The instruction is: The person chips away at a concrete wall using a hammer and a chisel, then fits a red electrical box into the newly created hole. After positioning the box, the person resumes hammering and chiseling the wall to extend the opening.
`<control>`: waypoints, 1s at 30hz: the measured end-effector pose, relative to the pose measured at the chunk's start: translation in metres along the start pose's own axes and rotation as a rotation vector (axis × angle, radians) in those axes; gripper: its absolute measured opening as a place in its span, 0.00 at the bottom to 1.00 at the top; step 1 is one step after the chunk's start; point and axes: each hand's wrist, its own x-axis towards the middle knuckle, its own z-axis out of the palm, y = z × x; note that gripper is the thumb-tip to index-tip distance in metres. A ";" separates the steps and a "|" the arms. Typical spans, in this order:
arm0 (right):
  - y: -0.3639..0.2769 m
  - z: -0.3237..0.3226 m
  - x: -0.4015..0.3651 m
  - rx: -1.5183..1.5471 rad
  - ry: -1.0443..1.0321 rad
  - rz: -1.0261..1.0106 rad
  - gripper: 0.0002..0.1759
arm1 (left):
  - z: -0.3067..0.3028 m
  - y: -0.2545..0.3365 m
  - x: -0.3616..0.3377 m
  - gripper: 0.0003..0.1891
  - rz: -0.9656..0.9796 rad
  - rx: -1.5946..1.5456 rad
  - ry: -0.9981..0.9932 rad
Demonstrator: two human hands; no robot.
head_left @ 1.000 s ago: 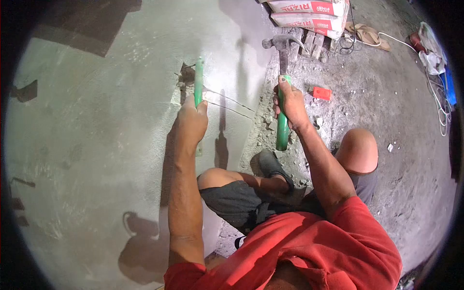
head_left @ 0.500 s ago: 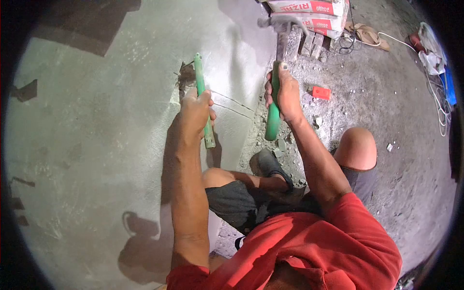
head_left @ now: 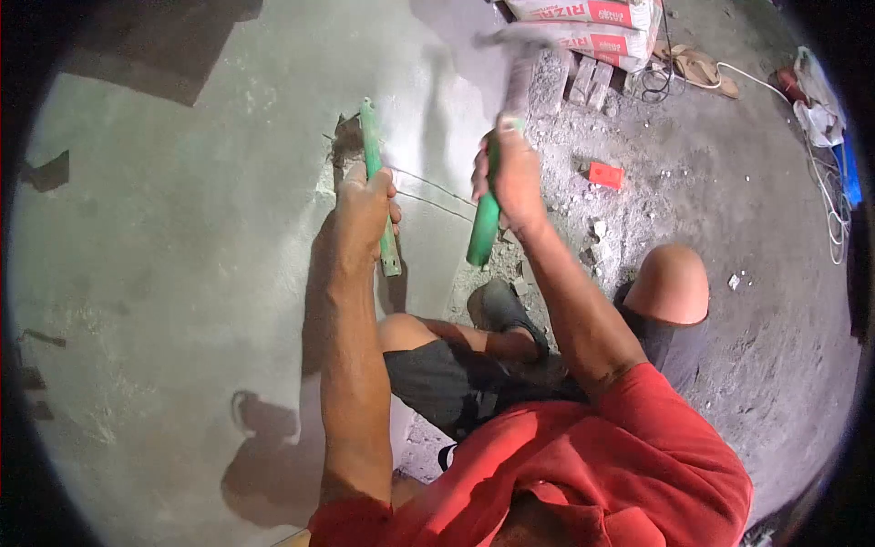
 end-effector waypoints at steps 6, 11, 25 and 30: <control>0.064 0.039 -0.006 -0.102 -0.039 -0.115 0.25 | 0.001 0.005 -0.003 0.09 0.009 -0.046 -0.003; 0.023 0.012 0.005 -0.137 -0.069 0.360 0.27 | 0.001 0.008 0.001 0.09 0.025 -0.054 -0.008; 0.012 0.011 0.004 -0.225 -0.070 0.299 0.26 | -0.001 0.000 -0.001 0.10 0.012 -0.097 -0.009; -0.042 0.007 -0.003 0.068 0.169 -0.083 0.28 | -0.003 -0.006 -0.002 0.10 0.007 -0.092 -0.024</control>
